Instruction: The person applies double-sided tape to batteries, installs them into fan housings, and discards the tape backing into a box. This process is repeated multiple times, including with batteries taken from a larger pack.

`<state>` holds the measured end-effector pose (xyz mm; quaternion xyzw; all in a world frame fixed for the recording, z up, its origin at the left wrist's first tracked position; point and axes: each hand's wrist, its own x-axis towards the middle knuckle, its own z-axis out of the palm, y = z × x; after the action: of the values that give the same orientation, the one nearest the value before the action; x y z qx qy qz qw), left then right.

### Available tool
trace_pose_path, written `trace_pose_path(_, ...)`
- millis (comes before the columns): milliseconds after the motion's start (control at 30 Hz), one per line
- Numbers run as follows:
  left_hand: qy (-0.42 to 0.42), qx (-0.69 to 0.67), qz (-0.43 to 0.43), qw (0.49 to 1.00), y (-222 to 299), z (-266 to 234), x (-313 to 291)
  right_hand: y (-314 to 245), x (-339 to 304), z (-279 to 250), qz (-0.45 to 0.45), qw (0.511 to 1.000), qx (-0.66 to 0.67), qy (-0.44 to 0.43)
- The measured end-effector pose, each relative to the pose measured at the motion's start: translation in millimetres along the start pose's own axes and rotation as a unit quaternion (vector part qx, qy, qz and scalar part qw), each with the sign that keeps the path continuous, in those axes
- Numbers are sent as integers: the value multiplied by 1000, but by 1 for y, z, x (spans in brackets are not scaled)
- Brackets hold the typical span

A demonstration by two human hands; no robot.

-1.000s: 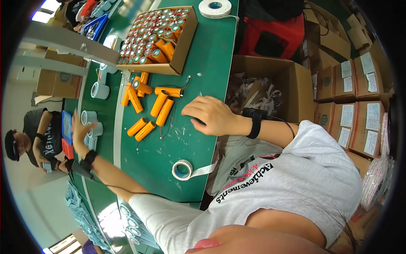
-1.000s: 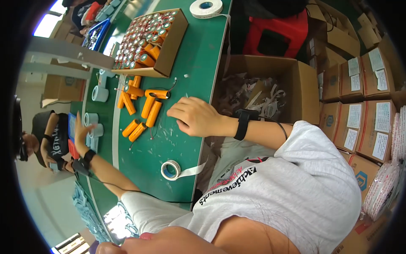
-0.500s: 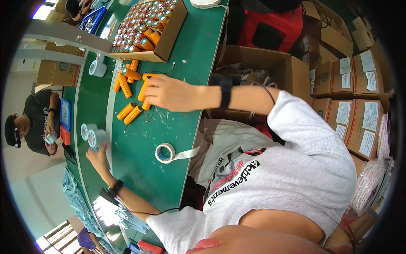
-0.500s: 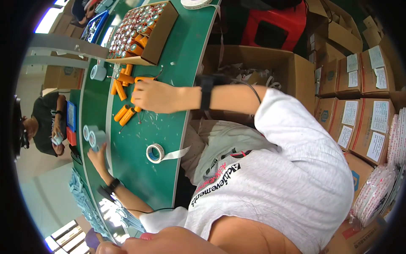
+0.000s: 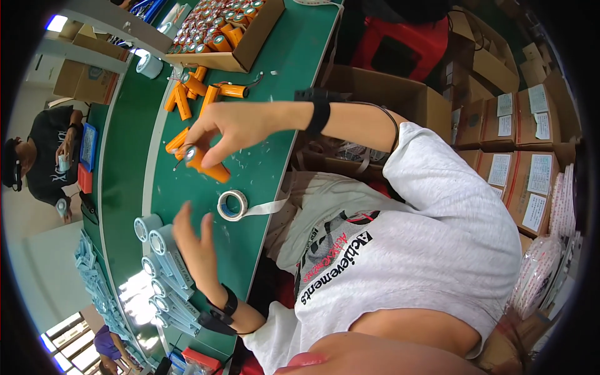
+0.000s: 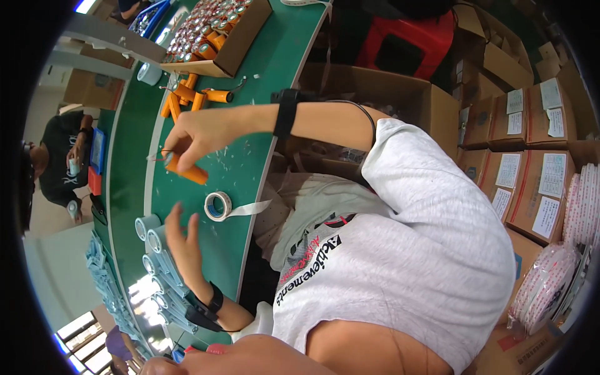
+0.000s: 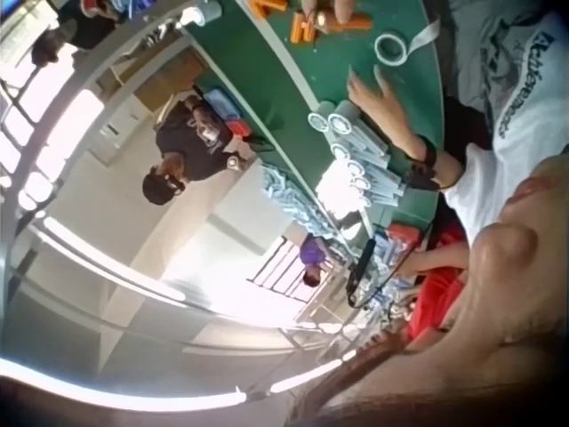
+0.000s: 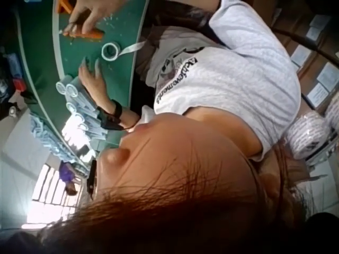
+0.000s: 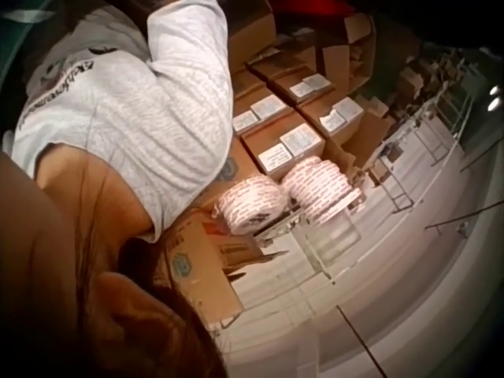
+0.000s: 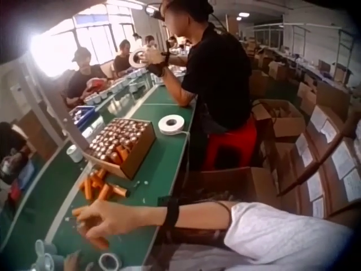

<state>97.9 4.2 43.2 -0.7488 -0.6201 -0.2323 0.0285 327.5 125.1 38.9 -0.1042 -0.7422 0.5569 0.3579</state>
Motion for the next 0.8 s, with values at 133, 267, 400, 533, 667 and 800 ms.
trace_pose_path(133, -272, -186, -43, 943, -4, 20, 17, -26, -15, 21, 143, 919, 364, 48)
trace_pose_path(267, -232, -312, -60, 919, -20, 34, 14, -34, -48, 39, 280, 955, 65, 79)
trace_pose_path(400, -92, -436, -60, 893, -6, 26, 10, -11, -65, 70, 349, 914, 204, 24)
trace_pose_path(533, 8, -484, -102, 869, -9, 16, 6, -1, -74, 88, 292, 868, 388, 107)
trace_pose_path(667, 29, -501, -168, 849, -17, 7, -3, 1, -94, 84, 297, 917, 247, 99)
trace_pose_path(800, 21, -437, -164, 884, -17, 5, -8, -16, -115, 54, 287, 956, 52, -25)
